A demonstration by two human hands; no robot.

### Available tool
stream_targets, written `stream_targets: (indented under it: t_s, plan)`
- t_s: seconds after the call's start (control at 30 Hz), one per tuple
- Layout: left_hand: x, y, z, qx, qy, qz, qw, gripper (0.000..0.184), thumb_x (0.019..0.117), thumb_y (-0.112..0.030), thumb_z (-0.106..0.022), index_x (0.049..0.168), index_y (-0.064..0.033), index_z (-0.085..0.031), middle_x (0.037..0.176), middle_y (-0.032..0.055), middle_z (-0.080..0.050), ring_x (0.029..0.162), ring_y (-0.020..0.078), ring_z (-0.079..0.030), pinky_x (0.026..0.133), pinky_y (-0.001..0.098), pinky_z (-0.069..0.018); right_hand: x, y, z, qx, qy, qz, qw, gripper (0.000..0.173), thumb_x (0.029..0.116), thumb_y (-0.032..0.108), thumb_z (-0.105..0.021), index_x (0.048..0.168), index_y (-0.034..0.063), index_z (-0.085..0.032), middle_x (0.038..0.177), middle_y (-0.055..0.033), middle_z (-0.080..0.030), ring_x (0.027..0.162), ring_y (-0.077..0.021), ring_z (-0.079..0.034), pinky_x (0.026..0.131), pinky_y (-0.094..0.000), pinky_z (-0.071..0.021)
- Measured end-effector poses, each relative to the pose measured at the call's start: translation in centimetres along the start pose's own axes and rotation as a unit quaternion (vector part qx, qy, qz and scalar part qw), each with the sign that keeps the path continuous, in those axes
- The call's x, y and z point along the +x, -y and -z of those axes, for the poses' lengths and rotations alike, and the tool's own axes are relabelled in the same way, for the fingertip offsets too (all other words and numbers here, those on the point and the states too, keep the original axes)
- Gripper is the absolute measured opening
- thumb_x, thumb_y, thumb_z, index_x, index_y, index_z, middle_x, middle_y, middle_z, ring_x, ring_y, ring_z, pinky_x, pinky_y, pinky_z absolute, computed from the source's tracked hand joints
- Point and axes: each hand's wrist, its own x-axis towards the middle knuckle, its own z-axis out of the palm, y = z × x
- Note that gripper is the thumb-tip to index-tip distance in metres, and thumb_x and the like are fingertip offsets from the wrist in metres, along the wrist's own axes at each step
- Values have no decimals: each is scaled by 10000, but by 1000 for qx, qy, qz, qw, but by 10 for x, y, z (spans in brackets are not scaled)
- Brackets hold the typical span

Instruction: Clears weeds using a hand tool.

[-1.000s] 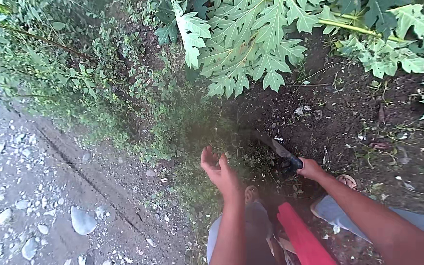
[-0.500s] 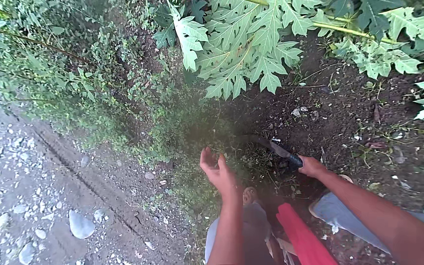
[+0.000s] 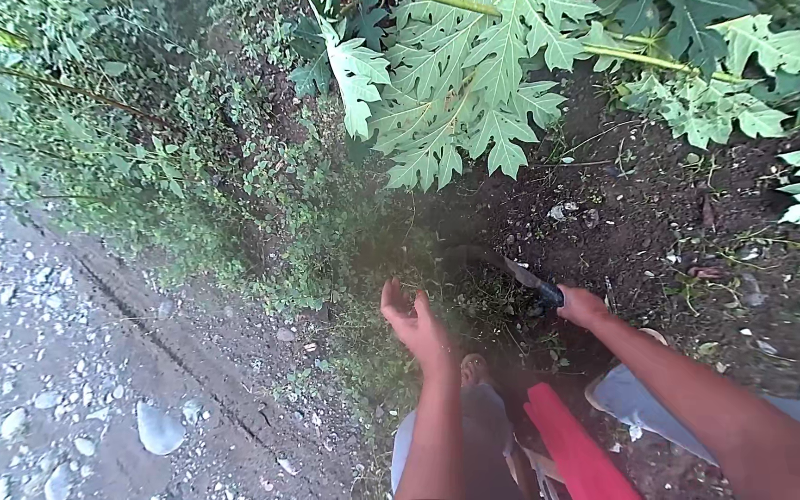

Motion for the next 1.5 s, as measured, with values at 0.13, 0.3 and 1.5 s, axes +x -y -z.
stream_targets:
  t_s: [0.13,0.3,1.5]
  plan:
    - [0,-1,0,-5,-4,-2,1000,593,1014,-85,-486,1553,34,-270,1583,245,-376,1363,249,-483,1074,374,-433,-8,23,16,180,-57,-17,982,585,945,185,-716,1461,9,-504,1211,-266,-675,1033,-398,-704,919,-578,-552]
    - [0,0,-3,-5,-3,-4,1000,607,1003,-81,-495,1557,16,-268,1584,228,-376,1371,244,-471,1084,363,-425,-2,54,-34,401,-54,-42,914,571,921,118,-719,1404,-49,-464,1033,-205,-673,763,-269,-706,740,-443,-607]
    - [0,0,6,3,11,15,1000,569,1036,-53,-512,1549,33,-281,1556,264,-406,1385,298,-470,1107,429,-420,-67,-66,-1,399,-21,-79,913,461,954,82,-685,1363,1,-487,891,-126,-611,627,-191,-622,617,-363,-569]
